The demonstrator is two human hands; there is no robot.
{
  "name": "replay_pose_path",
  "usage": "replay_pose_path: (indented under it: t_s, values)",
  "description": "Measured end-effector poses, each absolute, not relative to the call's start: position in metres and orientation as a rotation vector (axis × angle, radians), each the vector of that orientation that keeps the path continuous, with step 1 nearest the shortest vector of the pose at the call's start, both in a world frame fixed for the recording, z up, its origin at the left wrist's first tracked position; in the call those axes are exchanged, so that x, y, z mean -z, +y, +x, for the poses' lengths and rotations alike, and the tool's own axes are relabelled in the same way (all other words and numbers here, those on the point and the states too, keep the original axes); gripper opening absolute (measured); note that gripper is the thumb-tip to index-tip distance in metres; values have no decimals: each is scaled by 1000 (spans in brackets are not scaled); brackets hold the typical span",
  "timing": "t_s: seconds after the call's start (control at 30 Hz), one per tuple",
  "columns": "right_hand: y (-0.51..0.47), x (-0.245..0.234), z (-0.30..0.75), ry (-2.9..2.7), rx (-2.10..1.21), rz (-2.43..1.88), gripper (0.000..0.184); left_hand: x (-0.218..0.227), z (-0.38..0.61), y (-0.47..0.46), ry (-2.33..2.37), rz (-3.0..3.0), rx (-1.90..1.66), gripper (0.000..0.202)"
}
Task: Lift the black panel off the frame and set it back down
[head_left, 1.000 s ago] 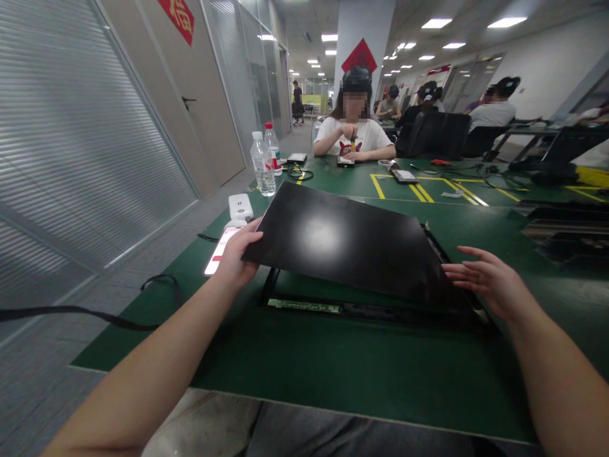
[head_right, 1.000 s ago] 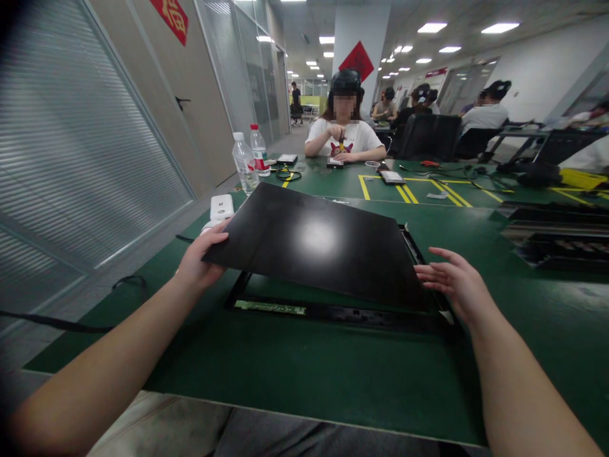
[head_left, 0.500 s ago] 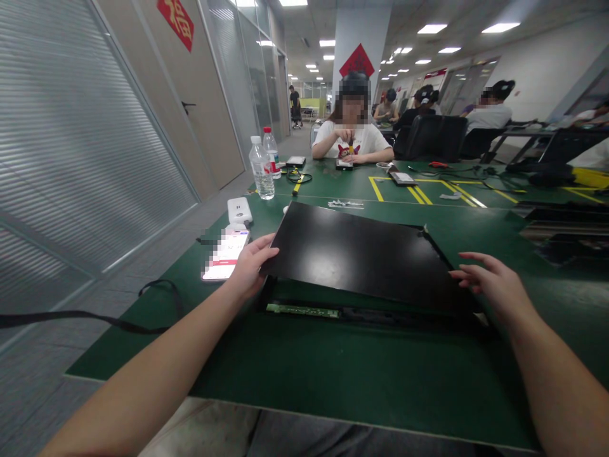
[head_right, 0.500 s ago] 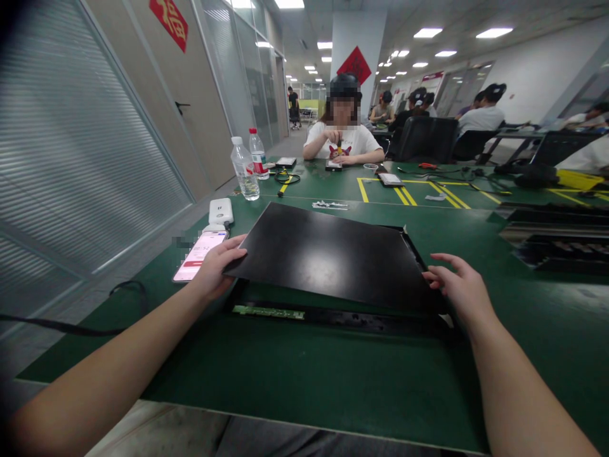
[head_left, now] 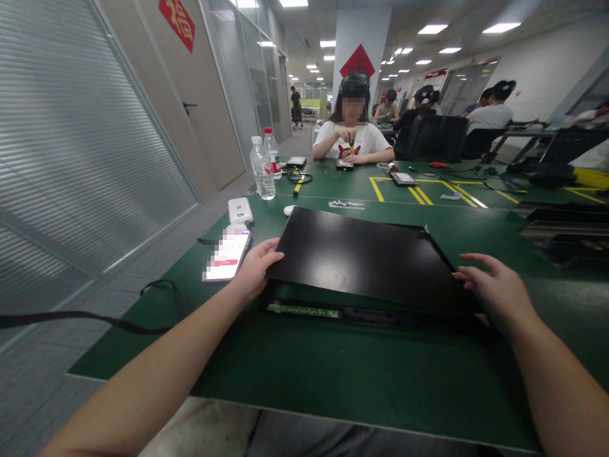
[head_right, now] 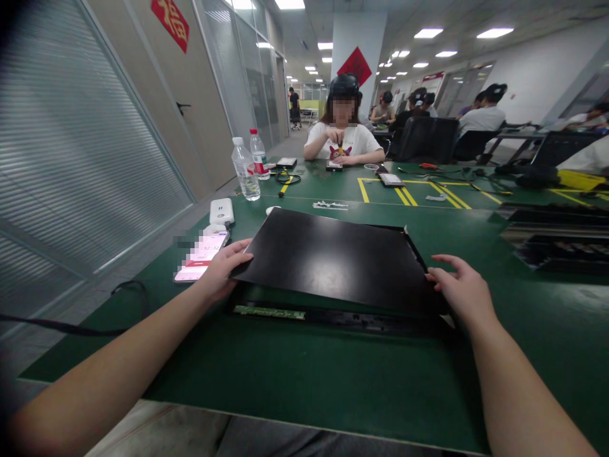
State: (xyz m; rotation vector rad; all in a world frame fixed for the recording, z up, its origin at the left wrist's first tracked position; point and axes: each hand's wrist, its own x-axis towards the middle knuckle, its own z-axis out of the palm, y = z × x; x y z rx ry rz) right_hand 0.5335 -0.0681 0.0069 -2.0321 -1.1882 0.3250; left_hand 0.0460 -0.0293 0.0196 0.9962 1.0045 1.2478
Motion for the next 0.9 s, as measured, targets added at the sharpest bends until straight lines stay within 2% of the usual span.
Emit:
replay_pose_path:
  t_s: [0.1,0.37,0.73,0.9]
  values:
    - [-69,-10,530,-1152,-389,-2067,58,-21,48,-31,1033,975,-1246,43]
    - [-66,-5,536,-1270,-240,-2135,53,-19,50,-31,1093,1036,-1213,45]
    - [-68,-10,530,-1268,-246,-2155,46,-15,45,-28,1006,1030,-1174,51]
    - [-67,-11,530,-1267,-254,-2207,43,-17,44,-28,942,1005,-1140,61]
